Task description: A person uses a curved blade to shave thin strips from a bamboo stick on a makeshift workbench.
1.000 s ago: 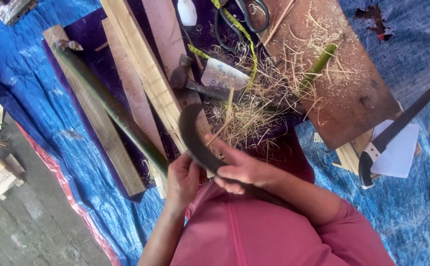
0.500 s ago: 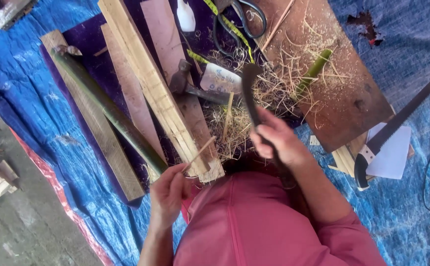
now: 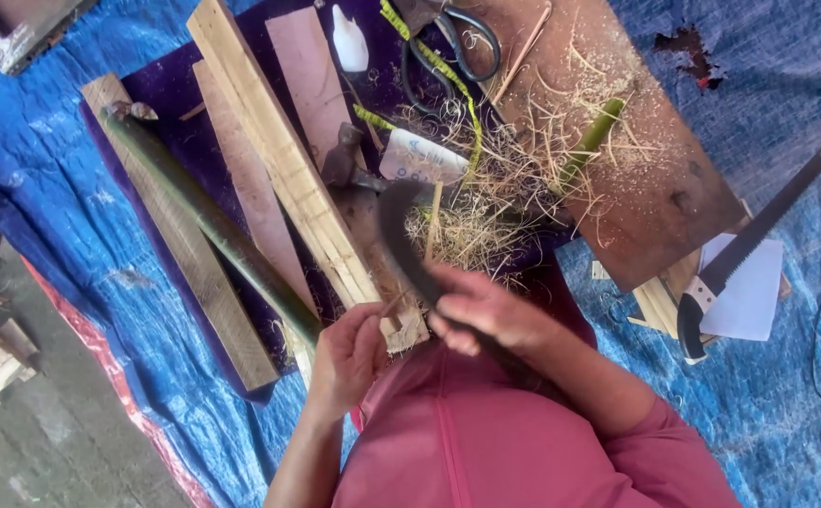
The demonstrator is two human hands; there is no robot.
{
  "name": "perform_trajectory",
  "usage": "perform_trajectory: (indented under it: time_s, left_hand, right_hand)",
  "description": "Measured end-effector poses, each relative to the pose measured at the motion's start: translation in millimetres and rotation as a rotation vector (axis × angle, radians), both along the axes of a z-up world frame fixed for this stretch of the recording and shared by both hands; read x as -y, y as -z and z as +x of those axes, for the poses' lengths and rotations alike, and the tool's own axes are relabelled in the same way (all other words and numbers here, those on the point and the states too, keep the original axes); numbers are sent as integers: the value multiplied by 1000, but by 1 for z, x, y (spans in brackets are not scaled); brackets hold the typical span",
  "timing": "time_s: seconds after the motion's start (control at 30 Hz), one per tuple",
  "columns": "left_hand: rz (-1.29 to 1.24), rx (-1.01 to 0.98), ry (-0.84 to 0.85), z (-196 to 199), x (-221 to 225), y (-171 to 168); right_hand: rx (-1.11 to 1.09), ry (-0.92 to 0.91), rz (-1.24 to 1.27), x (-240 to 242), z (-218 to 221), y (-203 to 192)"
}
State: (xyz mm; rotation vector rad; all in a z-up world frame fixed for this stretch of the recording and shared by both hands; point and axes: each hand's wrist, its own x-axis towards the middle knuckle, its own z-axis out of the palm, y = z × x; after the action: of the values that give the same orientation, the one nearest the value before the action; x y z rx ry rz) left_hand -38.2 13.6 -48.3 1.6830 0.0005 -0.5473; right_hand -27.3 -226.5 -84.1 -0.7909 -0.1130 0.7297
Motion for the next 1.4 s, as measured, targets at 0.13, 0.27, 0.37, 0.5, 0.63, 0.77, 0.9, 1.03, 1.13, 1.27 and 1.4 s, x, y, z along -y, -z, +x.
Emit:
perform_trajectory:
  time_s: [0.13, 0.27, 0.37, 0.5, 0.63, 0.77, 0.9, 1.03, 1.13, 1.27, 1.4]
  left_hand:
    - [-111, -102, -133, -10, -30, 13]
    - [-143, -64, -114, -1, -13, 24]
    - [-117, -92, -105, 9, 13, 16]
    - [-104, -22, 21, 14, 10, 6]
    - [-56, -67, 44, 8, 15, 19]
    - [97, 7, 2, 24, 26, -13]
    - [130, -7, 167, 0, 10, 2]
    - [254, -125, -49, -18, -21, -13]
    - [245, -112, -247, -26, -55, -1]
    - [65, -340, -311, -12, -26, 19]
    - [-89, -74, -111, 3, 2, 9]
  right_hand:
    - [40, 260, -50, 45, 16, 3]
    - [94, 234, 53, 17, 7, -32]
    - [128, 118, 4, -13, -10, -23]
    - [93, 135, -46, -1, -6, -12]
    - [14, -4, 24, -17, -17, -9]
    - [-44, -78, 73, -18, -18, 2]
    - [-177, 16, -3, 0, -15, -47]
    - [-134, 93, 8, 42, -7, -33]
    - [-85, 282, 6, 69, 1, -33]
    - [-150, 177, 55, 34, -2, -44]
    - [18, -85, 55, -16, -10, -22]
